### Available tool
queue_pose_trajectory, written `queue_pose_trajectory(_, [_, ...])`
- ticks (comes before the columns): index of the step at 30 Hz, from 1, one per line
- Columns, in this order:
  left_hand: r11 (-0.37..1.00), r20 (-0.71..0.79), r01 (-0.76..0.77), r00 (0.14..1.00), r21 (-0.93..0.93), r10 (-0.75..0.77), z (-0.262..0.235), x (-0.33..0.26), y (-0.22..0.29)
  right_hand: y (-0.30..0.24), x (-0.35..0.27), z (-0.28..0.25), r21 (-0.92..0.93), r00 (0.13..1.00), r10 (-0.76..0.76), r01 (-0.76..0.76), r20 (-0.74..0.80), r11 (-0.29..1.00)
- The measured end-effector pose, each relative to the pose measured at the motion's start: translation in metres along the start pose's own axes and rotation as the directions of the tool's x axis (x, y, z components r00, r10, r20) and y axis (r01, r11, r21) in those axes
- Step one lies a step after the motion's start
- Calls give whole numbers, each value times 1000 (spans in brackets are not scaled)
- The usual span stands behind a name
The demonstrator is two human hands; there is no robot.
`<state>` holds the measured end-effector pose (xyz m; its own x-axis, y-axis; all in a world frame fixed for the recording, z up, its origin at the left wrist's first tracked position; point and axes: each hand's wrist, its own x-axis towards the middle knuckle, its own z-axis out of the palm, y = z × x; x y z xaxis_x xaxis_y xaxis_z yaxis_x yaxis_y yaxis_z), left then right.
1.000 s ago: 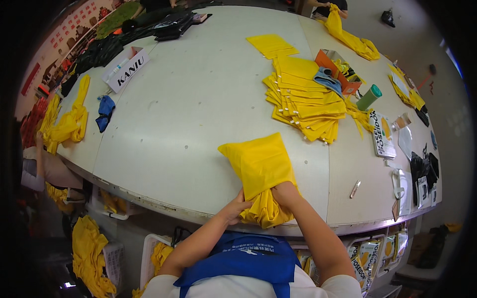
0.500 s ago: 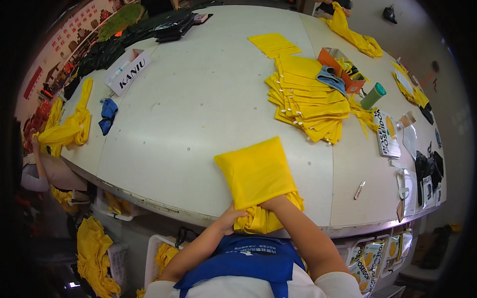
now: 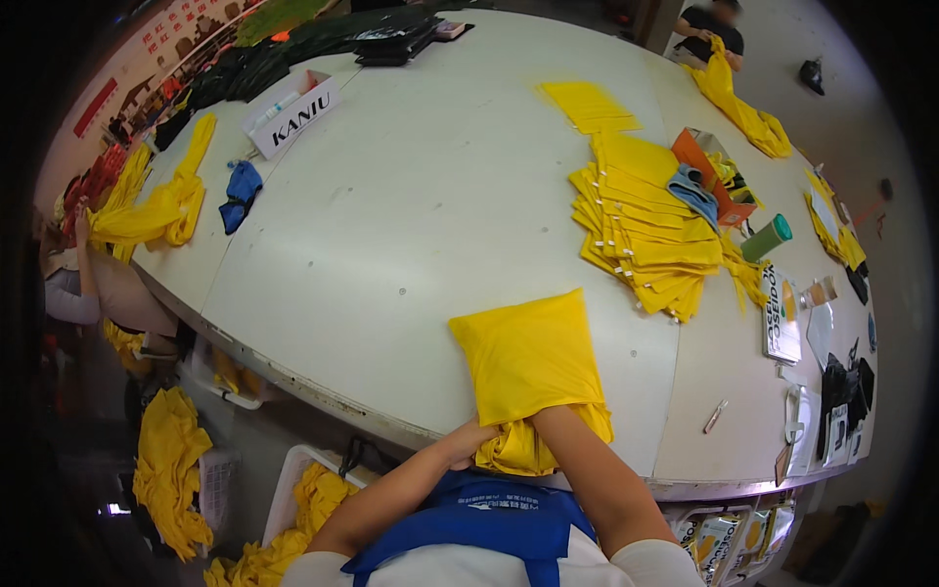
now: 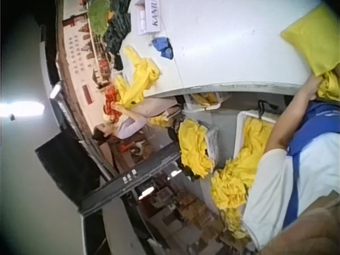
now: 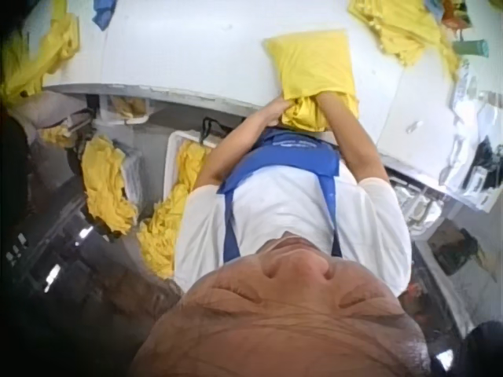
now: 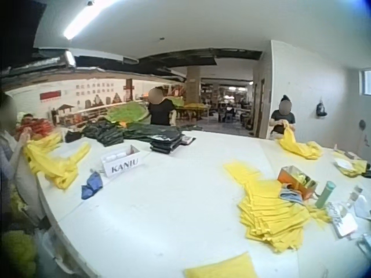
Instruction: The person folds yellow garments on a large white table, smoothing and aligning edges, then places folded items into a white basket. The person also uses a small metal tool to trim loose threads from the garments.
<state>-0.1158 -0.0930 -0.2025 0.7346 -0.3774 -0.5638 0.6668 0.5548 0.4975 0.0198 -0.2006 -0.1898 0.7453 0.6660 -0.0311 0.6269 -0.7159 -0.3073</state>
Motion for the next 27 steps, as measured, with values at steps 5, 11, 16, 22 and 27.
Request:
queue_pose_trajectory(5, [994, 8, 97, 995, -52, -97, -2, -7, 3, -11, 1, 5, -32, 999, 32, -33, -32, 999])
queue_pose_trajectory(11, [966, 14, -63, 998, -249, 68, 23, -18, 3, -10, 11, 16, -35, 996, 61, -63, -59, 997])
queue_pose_trajectory(16, [958, -11, -179, 983, -224, 181, 4, -19, -9, 8, 25, 7, -8, 996, 61, -62, -59, 998])
queue_pose_trajectory(22, [992, -138, -73, 987, 99, 86, 21, -27, 25, 8, 26, 7, 12, 996, 65, -64, -60, 998])
queue_pose_trajectory(27, [916, -240, -114, 946, 384, 218, 24, -22, 22, 13, 17, 3, 25, 995, 80, -79, -63, 997])
